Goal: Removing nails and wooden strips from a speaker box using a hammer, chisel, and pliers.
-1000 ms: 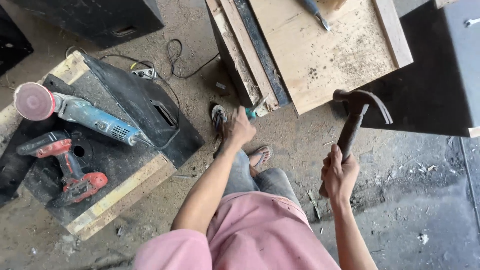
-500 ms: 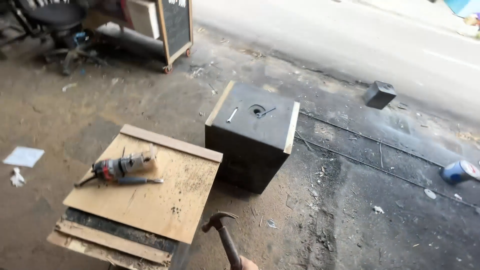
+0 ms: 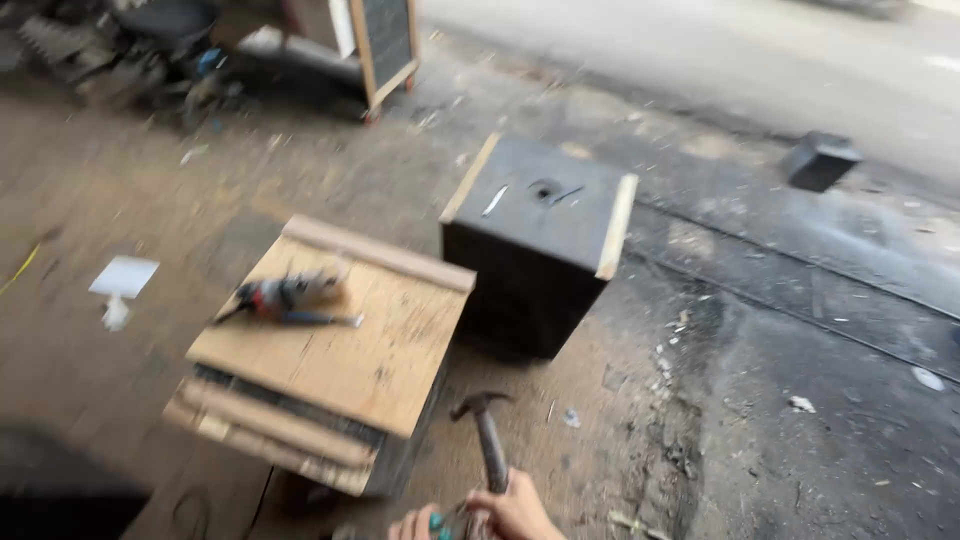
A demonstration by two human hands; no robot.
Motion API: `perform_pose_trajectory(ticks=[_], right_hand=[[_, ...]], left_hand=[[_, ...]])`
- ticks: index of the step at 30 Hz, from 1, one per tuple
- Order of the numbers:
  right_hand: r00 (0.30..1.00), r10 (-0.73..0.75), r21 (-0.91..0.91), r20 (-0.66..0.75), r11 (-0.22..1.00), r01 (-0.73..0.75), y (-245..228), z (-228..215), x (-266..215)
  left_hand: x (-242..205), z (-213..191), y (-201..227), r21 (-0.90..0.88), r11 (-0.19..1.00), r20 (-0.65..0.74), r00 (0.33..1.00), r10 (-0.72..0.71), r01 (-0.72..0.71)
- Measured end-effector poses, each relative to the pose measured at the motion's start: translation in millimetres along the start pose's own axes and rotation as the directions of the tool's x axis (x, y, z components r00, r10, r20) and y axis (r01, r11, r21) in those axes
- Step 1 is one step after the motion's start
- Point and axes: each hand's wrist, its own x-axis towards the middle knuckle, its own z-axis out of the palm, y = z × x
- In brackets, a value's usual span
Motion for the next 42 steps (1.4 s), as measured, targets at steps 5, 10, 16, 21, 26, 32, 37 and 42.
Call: perform_pose_trajectory(ticks=[5,10,16,21,26,32,37,42], right_hand=[[0.995,-0.095,-0.311,0.039,0.945,0.102,0.6,-1.2,-7.2],[0.999,-0.031,-0.291,0.040,0.956,0.042,29.3,-18.6,-5.1],[0.989,0.130,-0.440,-0.071,0.886,-0.149,35.6,-39.8,-17.8],[0.962,0.227,-0.488,-0.152,0.829,-0.273,48.0,-47.3,-22.5],[0.966,0.216,-0.487,-0.140,0.835,-0.257,51.8,-45.1,-30.3],[0.979,0.174,-0.478,-0.103,0.855,-0.202,45.9,-37.3,-30.8],[0.983,0.165,-0.546,-0.077,0.818,-0.180,31.4,-20.2,-32.8],[0.994,0.108,-0.624,-0.010,0.776,-0.090,15.6,0.7,-37.8]], left_hand=[[64.1,-142.7,73.3,-0.013,0.972,0.570,0.800,-0.186,0.235],[46.4,-104.3,-14.8,0.123,0.785,0.626,0.567,-0.536,0.607],[102.0,-97.1,-61.5,0.063,0.701,0.490,0.589,-0.642,0.711],[128.1,-79.2,-67.4,0.128,0.785,0.547,0.617,-0.566,0.607],[117.0,-62.3,-75.6,0.213,0.858,0.497,0.704,-0.507,0.468],[115.3,-56.6,-72.6,0.323,0.896,0.415,0.806,-0.422,0.303],[108.8,-44.3,-76.9,0.335,0.890,0.359,0.832,-0.423,0.309],[95.5,-31.7,-78.2,0.365,0.863,0.324,0.821,-0.470,0.350]])
